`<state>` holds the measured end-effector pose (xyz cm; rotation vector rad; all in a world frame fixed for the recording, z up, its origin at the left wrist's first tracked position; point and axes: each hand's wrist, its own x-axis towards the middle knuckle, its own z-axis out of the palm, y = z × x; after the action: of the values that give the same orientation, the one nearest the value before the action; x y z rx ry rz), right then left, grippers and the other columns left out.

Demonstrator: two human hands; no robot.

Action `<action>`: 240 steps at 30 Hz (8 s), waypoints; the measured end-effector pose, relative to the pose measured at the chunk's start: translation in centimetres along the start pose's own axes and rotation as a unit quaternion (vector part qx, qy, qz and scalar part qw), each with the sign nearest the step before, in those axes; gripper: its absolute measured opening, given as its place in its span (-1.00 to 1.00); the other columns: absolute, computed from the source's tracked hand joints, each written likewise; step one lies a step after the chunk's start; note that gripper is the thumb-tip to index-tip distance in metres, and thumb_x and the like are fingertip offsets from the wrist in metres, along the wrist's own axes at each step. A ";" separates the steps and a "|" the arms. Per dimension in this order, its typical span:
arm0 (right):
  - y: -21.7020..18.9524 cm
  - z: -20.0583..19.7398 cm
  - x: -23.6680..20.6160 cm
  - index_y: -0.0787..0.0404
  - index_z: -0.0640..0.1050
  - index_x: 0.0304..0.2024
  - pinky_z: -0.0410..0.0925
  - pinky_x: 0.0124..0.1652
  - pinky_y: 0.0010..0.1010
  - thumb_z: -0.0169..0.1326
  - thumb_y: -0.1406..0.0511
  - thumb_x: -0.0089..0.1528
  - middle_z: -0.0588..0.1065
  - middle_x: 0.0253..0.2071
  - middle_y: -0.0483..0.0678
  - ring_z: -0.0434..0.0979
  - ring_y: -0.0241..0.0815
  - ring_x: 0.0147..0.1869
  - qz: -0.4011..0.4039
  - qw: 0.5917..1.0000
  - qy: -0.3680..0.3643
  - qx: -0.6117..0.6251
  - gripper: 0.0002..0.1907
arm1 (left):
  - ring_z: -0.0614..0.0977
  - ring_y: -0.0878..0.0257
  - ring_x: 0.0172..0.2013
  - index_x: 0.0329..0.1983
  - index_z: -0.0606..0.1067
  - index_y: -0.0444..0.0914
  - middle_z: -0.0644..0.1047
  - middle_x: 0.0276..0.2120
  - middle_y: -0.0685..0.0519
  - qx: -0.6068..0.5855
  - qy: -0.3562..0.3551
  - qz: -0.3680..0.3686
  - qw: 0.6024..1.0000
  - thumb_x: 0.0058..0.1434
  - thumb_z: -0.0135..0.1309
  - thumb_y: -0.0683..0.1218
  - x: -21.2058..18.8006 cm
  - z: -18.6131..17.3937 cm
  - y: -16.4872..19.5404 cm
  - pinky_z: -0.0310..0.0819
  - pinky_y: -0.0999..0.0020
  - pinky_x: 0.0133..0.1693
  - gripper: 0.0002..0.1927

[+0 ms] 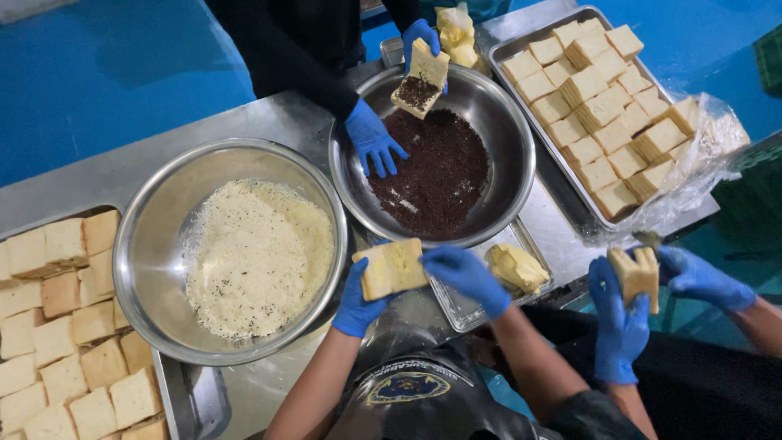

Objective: The person takes slices of bread from a tray, presses one cut face into a bowl of dark chocolate filling, dips the filled face into a bowl of white powder, and places the coated bread onto a tray with other finished pieces, repeating the cycle continuously.

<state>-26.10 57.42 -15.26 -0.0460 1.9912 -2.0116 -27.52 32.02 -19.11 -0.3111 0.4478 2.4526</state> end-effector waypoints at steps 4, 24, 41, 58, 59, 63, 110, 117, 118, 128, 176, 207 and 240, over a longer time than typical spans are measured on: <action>-0.4 -7.9 9.4 0.24 0.62 0.09 0.43 0.14 -0.33 0.17 0.06 0.26 0.64 0.03 0.03 0.63 -0.14 0.11 -0.009 0.968 0.087 -0.234 -0.52 | 0.40 -0.10 0.34 0.39 0.31 -0.14 0.40 0.31 -0.10 -0.011 -0.047 0.029 0.998 0.14 0.22 0.19 0.9 2.1 2.4 0.37 -0.23 0.25 -0.22; -2.2 -7.6 18.6 0.24 0.73 -0.01 0.35 -0.26 -0.29 0.28 0.31 0.21 0.66 -0.21 0.17 0.48 -0.19 -0.27 0.255 0.904 -0.227 -0.259 -0.70 | 0.57 -0.03 0.09 0.19 0.33 0.14 0.48 0.09 0.04 0.155 0.100 0.069 0.980 0.10 0.24 0.15 15.4 4.3 6.9 0.57 -0.15 -0.13 -0.42; -11.8 -10.0 21.6 0.25 0.72 -0.13 0.52 -0.20 -0.42 0.24 0.34 0.13 0.69 -0.31 0.01 0.66 -0.28 -0.30 0.067 0.916 -0.146 -0.368 -0.74 | 0.59 -0.04 0.08 0.25 0.32 0.05 0.51 0.06 -0.06 0.188 0.123 0.001 0.975 -0.05 0.25 0.31 17.8 7.0 5.3 0.57 -0.19 -0.02 -0.21; -12.7 -7.5 22.0 0.21 0.73 -0.16 0.51 -0.24 -0.44 0.26 0.30 0.13 0.68 -0.38 -0.03 0.66 -0.32 -0.37 0.062 0.870 -0.213 -0.441 -0.77 | 0.61 -0.04 0.02 0.27 0.36 -0.08 0.51 0.03 -0.13 0.197 0.101 0.000 0.975 -0.06 0.25 0.33 16.9 7.5 5.6 0.62 -0.12 -0.04 -0.15; -12.8 -7.4 22.0 0.20 0.73 -0.16 0.51 -0.24 -0.43 0.25 0.31 0.12 0.68 -0.38 -0.02 0.66 -0.31 -0.38 0.048 0.870 -0.199 -0.448 -0.76 | 0.61 -0.04 0.02 0.27 0.36 -0.07 0.51 0.04 -0.13 0.203 0.103 0.002 0.974 -0.06 0.24 0.33 16.9 7.6 5.6 0.62 -0.13 -0.04 -0.15; -13.0 -7.0 22.0 0.18 0.73 -0.16 0.53 -0.23 -0.43 0.24 0.28 0.13 0.69 -0.36 -0.03 0.69 -0.30 -0.36 0.025 0.894 -0.157 -0.419 -0.75 | 0.59 -0.06 0.06 0.27 0.36 -0.07 0.50 0.04 -0.14 0.199 0.112 -0.002 0.974 -0.06 0.25 0.33 16.7 7.9 5.6 0.61 -0.16 -0.01 -0.15; -6.5 9.6 16.6 0.15 0.65 0.04 0.51 -0.04 -0.25 0.24 0.18 0.20 0.65 -0.09 0.10 0.71 -0.05 -0.07 -0.126 0.911 -0.047 -0.390 -0.62 | 0.55 -0.02 0.18 0.24 0.41 -0.01 0.53 0.16 0.00 -0.044 0.037 0.174 0.983 0.27 0.13 0.15 -8.9 -2.7 16.4 0.48 -0.25 0.10 -0.51; -1.1 27.1 20.2 0.21 0.57 0.12 0.40 0.04 -0.05 0.30 0.17 0.03 0.51 0.08 0.24 0.54 0.22 0.07 -0.306 0.784 -0.183 -0.508 -0.39 | 0.55 0.00 0.20 0.24 0.41 0.14 0.51 0.17 0.07 -0.003 0.160 0.303 0.939 0.17 0.14 0.15 -21.9 -4.4 20.9 0.51 -0.24 0.03 -0.47; -0.9 28.1 20.7 0.25 0.55 0.15 0.37 0.05 -0.01 0.32 0.17 -0.01 0.47 0.12 0.30 0.49 0.28 0.12 -0.356 0.760 -0.160 -0.519 -0.32 | 0.55 -0.01 0.19 0.24 0.41 0.14 0.51 0.16 0.06 -0.004 0.158 0.303 0.940 0.16 0.15 0.16 -22.8 -4.4 21.1 0.51 -0.24 0.02 -0.46; -1.7 32.1 20.0 0.13 0.66 -0.14 0.41 0.08 -0.02 0.10 0.29 0.13 0.58 -0.06 0.17 0.56 0.23 0.06 -0.138 0.755 -0.137 -0.626 -0.74 | 0.57 -0.02 0.15 0.22 0.41 0.14 0.54 0.13 0.05 -0.023 0.170 0.283 0.943 0.13 0.16 0.19 -26.9 -7.1 21.5 0.53 -0.25 -0.01 -0.45; -12.0 32.9 20.9 0.20 0.71 -0.09 0.49 -0.16 -0.33 0.27 0.30 0.13 0.68 -0.22 0.04 0.67 -0.19 -0.24 -0.167 0.814 -0.333 -0.446 -0.71 | 0.57 -0.02 0.04 0.21 0.37 0.07 0.50 0.07 0.00 -0.011 0.239 0.139 0.961 0.00 0.27 0.28 -19.9 -5.7 22.5 0.50 -0.24 -0.06 -0.30; -11.8 36.7 20.5 0.08 0.71 -0.16 0.45 -0.04 -0.20 0.21 0.35 0.06 0.63 -0.17 0.06 0.62 0.11 -0.11 -0.270 0.743 -0.297 -0.535 -0.72 | 0.60 0.01 0.06 0.22 0.39 0.01 0.55 0.04 0.02 -0.031 0.171 0.159 0.972 0.04 0.24 0.25 -20.6 -5.7 22.9 0.46 -0.28 0.02 -0.32; -12.9 37.4 17.0 0.18 0.70 -0.12 0.49 -0.14 -0.37 0.24 0.27 0.14 0.67 -0.24 0.02 0.69 -0.15 -0.22 -0.188 0.825 -0.303 -0.440 -0.74 | 0.57 -0.04 0.07 0.20 0.46 -0.12 0.55 0.07 -0.07 -0.067 0.120 0.157 0.978 0.16 0.14 0.29 -21.3 -6.9 24.0 0.49 -0.20 0.03 -0.37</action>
<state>-35.89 16.88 -4.61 -1.1862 2.3264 -0.8324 -24.80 -0.09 -12.76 -0.6406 0.4628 2.7722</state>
